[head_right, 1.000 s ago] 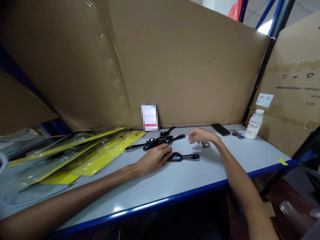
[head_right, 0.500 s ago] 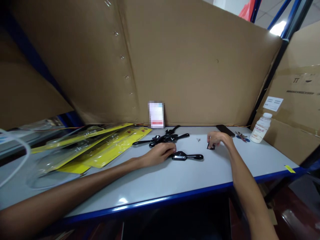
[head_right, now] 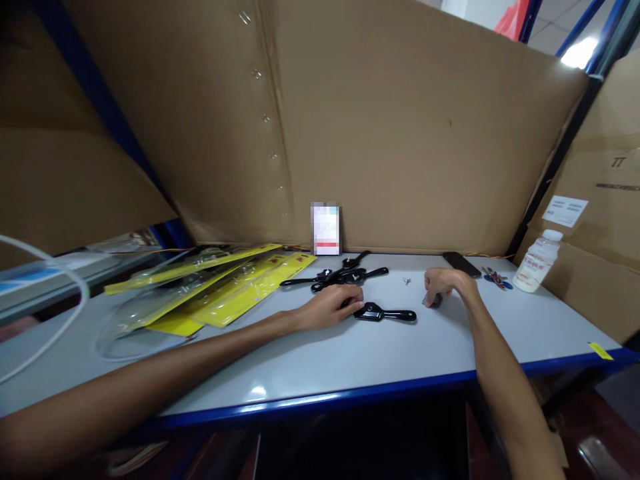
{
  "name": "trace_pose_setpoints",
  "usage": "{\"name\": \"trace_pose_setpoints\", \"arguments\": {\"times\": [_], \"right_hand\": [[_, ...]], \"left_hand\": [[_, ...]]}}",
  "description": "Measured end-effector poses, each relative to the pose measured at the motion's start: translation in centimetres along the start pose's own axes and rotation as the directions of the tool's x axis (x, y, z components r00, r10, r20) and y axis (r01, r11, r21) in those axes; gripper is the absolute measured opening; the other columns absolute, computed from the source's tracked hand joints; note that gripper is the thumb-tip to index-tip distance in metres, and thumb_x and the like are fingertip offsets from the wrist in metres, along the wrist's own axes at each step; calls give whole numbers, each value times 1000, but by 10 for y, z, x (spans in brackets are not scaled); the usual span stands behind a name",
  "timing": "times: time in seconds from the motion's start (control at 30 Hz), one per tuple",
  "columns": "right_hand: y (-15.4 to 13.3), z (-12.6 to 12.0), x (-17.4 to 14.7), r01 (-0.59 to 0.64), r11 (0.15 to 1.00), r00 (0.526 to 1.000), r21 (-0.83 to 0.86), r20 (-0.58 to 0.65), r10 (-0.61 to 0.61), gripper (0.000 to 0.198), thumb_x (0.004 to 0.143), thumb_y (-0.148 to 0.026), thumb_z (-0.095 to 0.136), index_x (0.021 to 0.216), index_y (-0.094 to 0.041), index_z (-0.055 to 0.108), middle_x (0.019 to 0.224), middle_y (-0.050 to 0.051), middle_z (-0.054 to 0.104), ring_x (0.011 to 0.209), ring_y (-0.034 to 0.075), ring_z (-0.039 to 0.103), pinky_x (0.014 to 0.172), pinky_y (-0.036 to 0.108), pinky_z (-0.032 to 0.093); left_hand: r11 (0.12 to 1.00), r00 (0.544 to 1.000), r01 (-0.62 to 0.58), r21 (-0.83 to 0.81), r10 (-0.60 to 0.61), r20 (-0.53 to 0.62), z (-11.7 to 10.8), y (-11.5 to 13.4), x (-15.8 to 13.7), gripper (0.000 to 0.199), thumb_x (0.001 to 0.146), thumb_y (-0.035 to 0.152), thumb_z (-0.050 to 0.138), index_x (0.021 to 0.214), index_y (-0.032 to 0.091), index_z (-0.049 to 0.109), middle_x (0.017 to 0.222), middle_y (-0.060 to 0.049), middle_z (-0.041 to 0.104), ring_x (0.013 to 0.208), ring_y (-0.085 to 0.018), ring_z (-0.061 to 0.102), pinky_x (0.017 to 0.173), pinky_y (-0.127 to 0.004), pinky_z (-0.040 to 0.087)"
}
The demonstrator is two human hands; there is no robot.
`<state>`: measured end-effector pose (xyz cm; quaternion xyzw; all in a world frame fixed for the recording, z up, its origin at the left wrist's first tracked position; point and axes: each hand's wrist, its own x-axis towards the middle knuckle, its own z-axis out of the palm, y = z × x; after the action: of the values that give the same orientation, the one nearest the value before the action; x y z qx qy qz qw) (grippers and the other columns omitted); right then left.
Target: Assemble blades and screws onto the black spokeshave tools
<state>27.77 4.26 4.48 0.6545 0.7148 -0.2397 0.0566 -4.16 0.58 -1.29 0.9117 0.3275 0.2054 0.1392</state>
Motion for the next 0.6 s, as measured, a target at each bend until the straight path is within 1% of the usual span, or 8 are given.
{"name": "trace_pose_setpoints", "arguments": {"times": [0.1, 0.17, 0.23, 0.33, 0.43, 0.5, 0.6], "right_hand": [[0, -5, -4, 64, 998, 998, -28, 31, -63, 27, 52, -27, 81, 74, -18, 70, 62, -1, 58, 59, 15, 51, 48, 25, 36], [-3, -7, -8, 120, 993, 992, -3, 49, -120, 21, 56, -28, 77, 72, -17, 71, 61, -1, 58, 58, 15, 50, 48, 25, 35], [-10, -6, -11, 208, 975, 978, 79, -6, -209, 19, 60, -30, 75, 73, -17, 69, 64, 0, 60, 60, 15, 51, 51, 25, 36], [-29, 1, -14, 379, 897, 925, 228, -122, -360, 21, 65, -31, 72, 80, -17, 66, 67, -1, 60, 63, 14, 51, 56, 25, 36], [-50, 13, -12, 513, 809, 858, 287, -191, -477, 28, 66, -25, 71, 92, -17, 70, 67, -3, 59, 65, 14, 51, 62, 26, 38], [-62, 21, -10, 553, 775, 833, 306, -228, -504, 26, 68, -24, 69, 92, -17, 72, 67, -3, 60, 65, 14, 52, 63, 26, 39], [-72, 32, -5, 539, 752, 842, 379, -266, -469, 16, 68, -25, 69, 82, -16, 69, 63, -2, 61, 61, 14, 55, 59, 26, 41]], "left_hand": [[1000, 1000, 18, -9, -18, 12, -1, 1, 0, 21, 96, 33, 54, 83, 19, 61, 75, 0, 59, 66, -15, 51, 61, -26, 32], [1000, 1000, 16, -9, -16, 16, -1, 1, 0, 18, 94, 33, 56, 84, 19, 62, 75, 0, 59, 67, -15, 51, 62, -26, 32], [1000, 1000, 16, -9, -16, 19, -2, 1, 0, 16, 93, 32, 58, 85, 19, 62, 75, 0, 59, 67, -15, 51, 61, -26, 32], [999, 999, 27, -17, -27, 29, -3, 2, 1, 13, 90, 31, 60, 86, 19, 63, 75, 0, 59, 66, -15, 51, 61, -26, 32], [999, 999, 17, -32, -16, 34, -4, 1, 1, 13, 89, 31, 60, 87, 19, 63, 76, 0, 60, 67, -15, 52, 61, -26, 32], [999, 999, -3, -48, 5, 47, -6, 0, 0, 17, 90, 36, 60, 89, 19, 62, 78, 0, 60, 68, -15, 51, 62, -26, 32], [997, 995, -46, -55, 51, 83, -9, -1, 0, 28, 87, 45, 66, 92, 18, 61, 83, -1, 60, 72, -16, 52, 63, -27, 33]]}}
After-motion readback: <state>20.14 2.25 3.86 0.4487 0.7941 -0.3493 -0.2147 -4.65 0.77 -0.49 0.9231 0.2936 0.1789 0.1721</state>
